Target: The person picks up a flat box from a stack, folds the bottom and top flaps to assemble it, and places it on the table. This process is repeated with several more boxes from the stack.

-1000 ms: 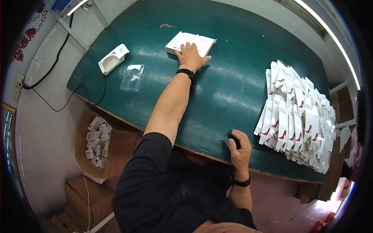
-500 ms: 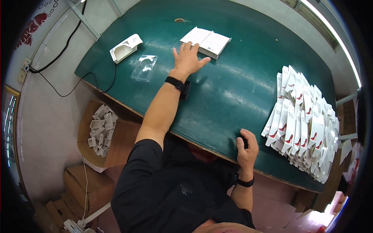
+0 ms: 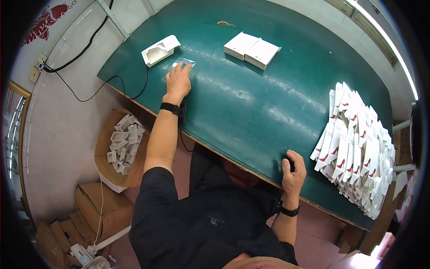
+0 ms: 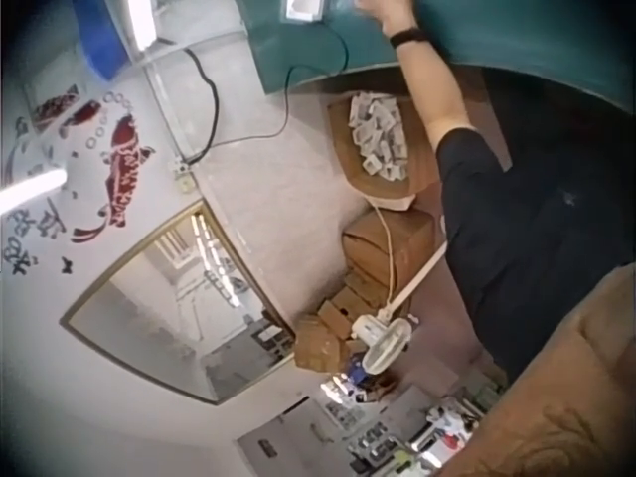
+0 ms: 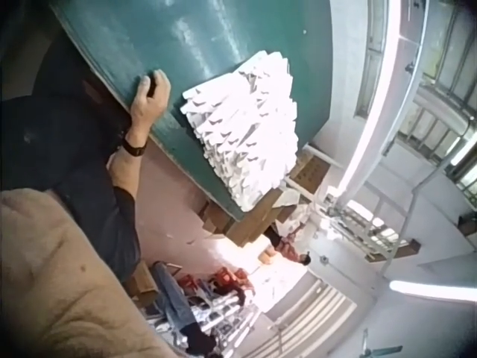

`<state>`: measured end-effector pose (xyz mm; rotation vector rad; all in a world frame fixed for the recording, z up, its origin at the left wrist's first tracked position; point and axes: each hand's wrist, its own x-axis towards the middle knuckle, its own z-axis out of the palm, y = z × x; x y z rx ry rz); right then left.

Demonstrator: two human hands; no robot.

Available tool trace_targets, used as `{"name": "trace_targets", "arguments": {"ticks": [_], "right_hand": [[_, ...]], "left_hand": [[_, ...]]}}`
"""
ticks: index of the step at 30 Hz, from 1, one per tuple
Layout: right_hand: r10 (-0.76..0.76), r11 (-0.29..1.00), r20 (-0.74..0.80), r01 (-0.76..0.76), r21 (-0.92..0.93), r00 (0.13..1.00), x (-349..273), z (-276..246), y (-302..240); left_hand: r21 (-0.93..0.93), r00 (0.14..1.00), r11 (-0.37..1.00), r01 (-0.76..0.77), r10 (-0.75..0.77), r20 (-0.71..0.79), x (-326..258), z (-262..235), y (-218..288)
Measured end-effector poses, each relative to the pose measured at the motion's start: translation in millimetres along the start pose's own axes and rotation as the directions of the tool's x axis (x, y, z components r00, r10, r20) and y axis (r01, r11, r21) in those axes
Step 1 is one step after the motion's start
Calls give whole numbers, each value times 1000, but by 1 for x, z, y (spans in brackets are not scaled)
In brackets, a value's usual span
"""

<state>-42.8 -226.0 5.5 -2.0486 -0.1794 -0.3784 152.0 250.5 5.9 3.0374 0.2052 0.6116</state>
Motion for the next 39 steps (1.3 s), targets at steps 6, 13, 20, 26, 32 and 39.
{"name": "trace_targets", "arguments": {"ticks": [6,13,20,26,32,39], "right_hand": [[-6,1000,-10,5,-30,1000,-1,0,-2],[5,999,-5,-5,-54,1000,0,2,-5],[0,998,-6,-1,-55,1000,0,4,-7],[-2,996,-63,-4,-93,998,-4,-2,1],[-68,992,-79,59,-111,995,3,1,3],[-80,994,-103,72,-78,991,-2,-6,-4]], "left_hand": [[-9,999,999,33,-33,38,11,0,-25],[1,998,998,57,-57,39,21,3,-48],[30,995,995,94,-94,20,26,11,-73],[90,998,994,64,-65,12,38,14,-69],[-154,966,969,-191,158,-204,24,0,-40],[-709,945,657,-254,323,-39,-55,-77,103]]}}
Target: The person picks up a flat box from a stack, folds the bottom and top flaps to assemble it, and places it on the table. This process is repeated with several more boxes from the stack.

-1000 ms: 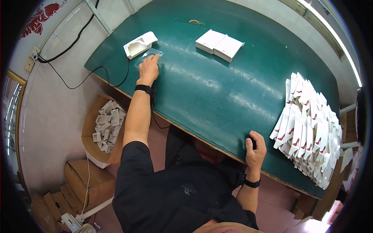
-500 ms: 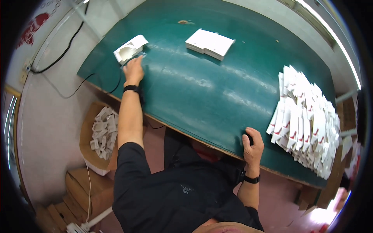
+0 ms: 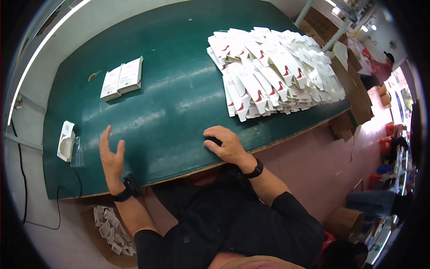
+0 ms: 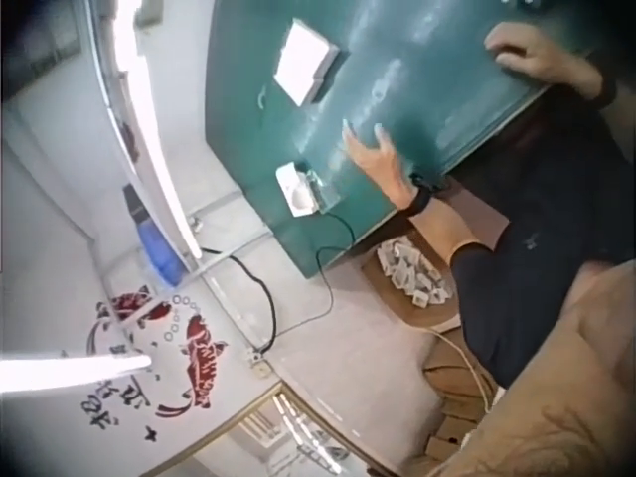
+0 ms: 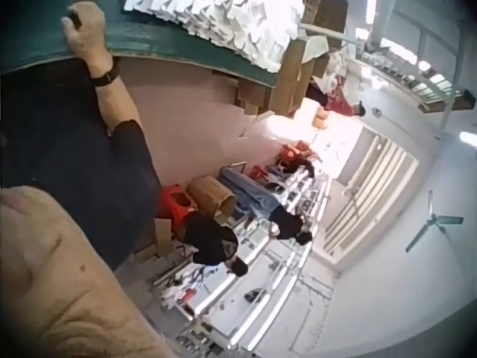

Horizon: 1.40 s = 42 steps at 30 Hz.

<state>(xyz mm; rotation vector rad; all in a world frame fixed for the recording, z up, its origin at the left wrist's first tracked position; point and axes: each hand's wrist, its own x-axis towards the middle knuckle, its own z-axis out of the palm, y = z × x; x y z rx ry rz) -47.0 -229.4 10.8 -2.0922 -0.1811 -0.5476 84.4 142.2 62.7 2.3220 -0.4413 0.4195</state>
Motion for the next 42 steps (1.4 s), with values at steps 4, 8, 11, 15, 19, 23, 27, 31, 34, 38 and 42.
{"name": "trace_targets", "arguments": {"ticks": [4,8,11,15,19,23,27,31,34,38,42], "right_hand": [[5,1000,-21,-5,22,1000,1,-28,-11],[-90,993,-130,80,-82,987,14,-87,-35],[-84,967,-360,-11,-254,929,18,-145,-28],[-177,843,-630,-214,-494,756,23,-216,18],[-240,669,-628,-342,-660,740,19,-264,71],[-197,581,-566,-370,-725,800,18,-277,94],[-178,537,-497,-339,-772,849,27,-279,102],[-210,508,-468,-313,-802,858,36,-279,105],[-213,507,-456,-301,-808,864,39,-279,106],[-230,546,-473,-290,-786,850,38,-276,100],[-255,565,-478,-272,-779,840,36,-277,104]], "left_hand": [[-155,986,988,5,20,165,-31,44,46],[-243,974,970,18,38,221,-63,69,66],[-224,969,974,-17,71,236,-74,83,66],[-136,970,988,-73,102,221,-79,91,65],[-138,979,990,-36,63,192,-83,91,66],[-94,982,994,-53,69,178,-84,95,64],[-78,985,996,-48,60,163,-84,98,64],[-69,987,997,-33,43,153,-84,99,66],[-70,989,997,-25,34,141,-85,100,66],[-65,990,997,-39,47,131,-85,101,65],[-58,988,997,-43,51,146,-85,100,66]]}}
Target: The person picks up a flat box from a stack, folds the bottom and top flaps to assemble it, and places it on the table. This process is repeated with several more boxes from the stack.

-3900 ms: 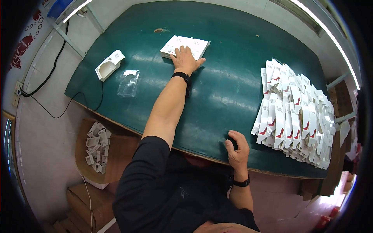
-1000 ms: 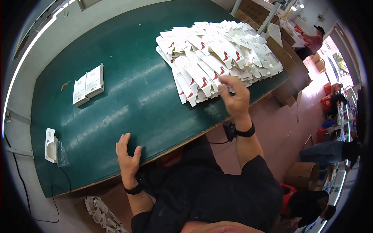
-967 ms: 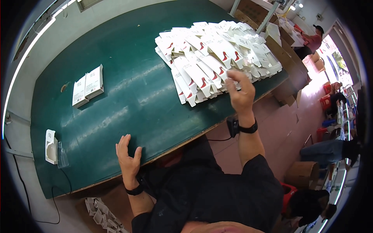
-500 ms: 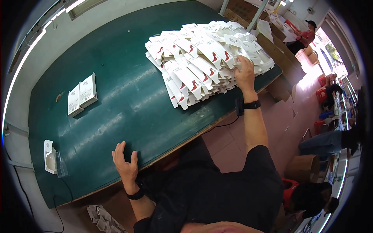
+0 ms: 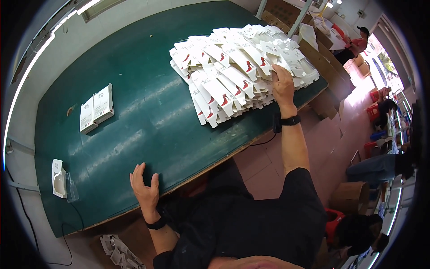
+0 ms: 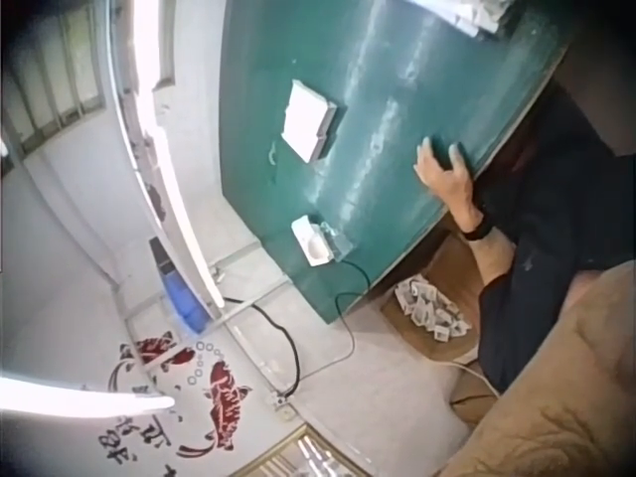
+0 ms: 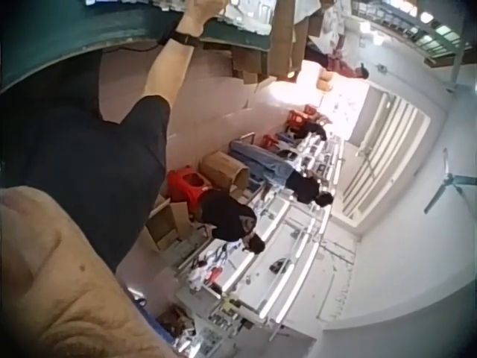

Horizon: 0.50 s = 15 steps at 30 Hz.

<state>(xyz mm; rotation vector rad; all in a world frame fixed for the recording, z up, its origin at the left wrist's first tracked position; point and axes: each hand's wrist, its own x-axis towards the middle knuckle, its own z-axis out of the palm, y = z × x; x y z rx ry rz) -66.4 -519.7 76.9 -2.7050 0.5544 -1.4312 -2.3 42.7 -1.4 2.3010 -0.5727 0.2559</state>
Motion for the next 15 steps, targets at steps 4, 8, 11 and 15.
{"name": "trace_targets", "arguments": {"ticks": [4,8,11,15], "right_hand": [[27,998,-67,-24,52,997,1,-5,-1],[139,973,-134,-110,201,981,1,-13,-10],[260,938,-122,-221,267,958,-6,-15,1],[449,695,8,-355,625,894,-14,-25,-11]], "left_hand": [[15,1000,1000,-2,2,-1,-1,1,-1],[11,1000,1000,0,0,-4,-1,1,-1],[12,1000,1000,-13,13,-2,1,0,1],[-115,999,992,46,-46,6,3,-5,4]]}}
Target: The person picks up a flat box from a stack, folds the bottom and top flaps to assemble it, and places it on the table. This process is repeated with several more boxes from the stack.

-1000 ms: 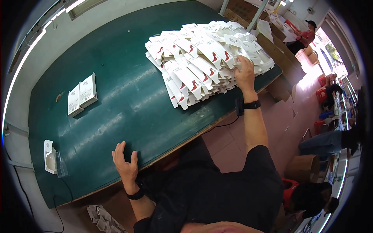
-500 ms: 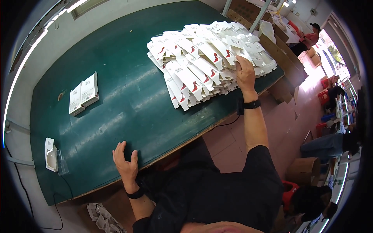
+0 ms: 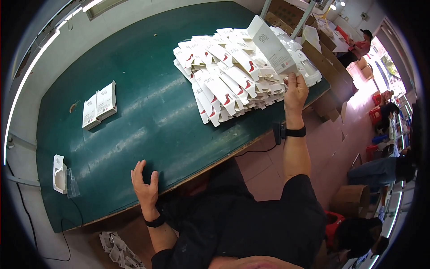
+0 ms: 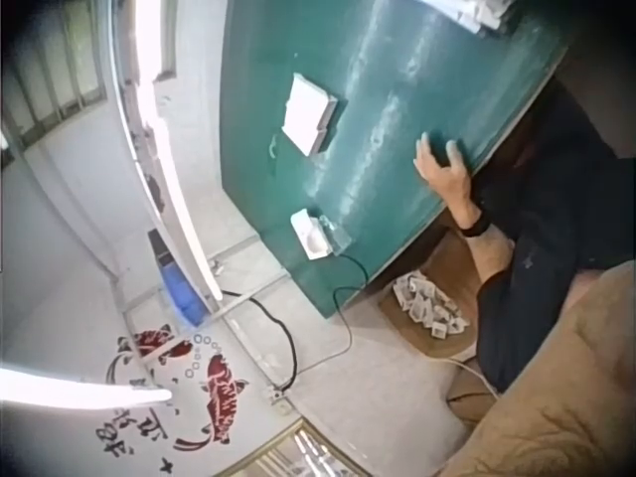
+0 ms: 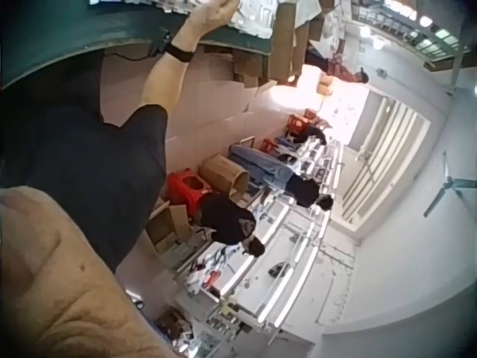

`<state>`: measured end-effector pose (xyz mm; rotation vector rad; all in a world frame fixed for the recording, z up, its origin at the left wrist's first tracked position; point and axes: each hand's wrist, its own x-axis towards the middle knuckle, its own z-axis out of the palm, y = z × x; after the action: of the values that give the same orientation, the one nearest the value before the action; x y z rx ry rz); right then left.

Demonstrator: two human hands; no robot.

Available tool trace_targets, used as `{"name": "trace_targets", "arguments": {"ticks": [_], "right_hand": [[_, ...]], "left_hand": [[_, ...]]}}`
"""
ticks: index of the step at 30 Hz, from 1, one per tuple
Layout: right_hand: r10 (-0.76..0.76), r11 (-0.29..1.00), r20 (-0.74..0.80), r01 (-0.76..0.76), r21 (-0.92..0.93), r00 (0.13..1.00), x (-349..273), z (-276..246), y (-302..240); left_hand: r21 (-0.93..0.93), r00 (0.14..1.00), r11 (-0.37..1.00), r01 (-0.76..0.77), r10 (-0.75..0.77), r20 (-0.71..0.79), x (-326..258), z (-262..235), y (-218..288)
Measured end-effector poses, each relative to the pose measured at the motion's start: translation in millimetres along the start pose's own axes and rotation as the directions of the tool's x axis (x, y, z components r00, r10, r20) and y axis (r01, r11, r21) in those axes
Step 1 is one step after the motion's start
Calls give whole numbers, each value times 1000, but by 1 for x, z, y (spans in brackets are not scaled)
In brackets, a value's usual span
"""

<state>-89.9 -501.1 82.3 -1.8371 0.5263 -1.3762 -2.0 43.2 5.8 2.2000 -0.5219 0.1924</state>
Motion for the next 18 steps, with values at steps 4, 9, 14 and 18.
{"name": "trace_targets", "arguments": {"ticks": [4,9,14,18], "right_hand": [[117,913,136,-160,376,984,-34,17,-46],[172,768,395,-374,520,902,-100,58,-94],[216,449,735,-733,510,643,-163,99,-123],[230,347,855,-860,375,466,-205,121,-132]], "left_hand": [[-168,998,984,58,-59,0,5,-4,12],[-199,999,979,-47,45,-13,17,1,37],[-804,991,586,100,8,130,30,22,56],[-958,981,222,182,-104,162,34,38,63]]}}
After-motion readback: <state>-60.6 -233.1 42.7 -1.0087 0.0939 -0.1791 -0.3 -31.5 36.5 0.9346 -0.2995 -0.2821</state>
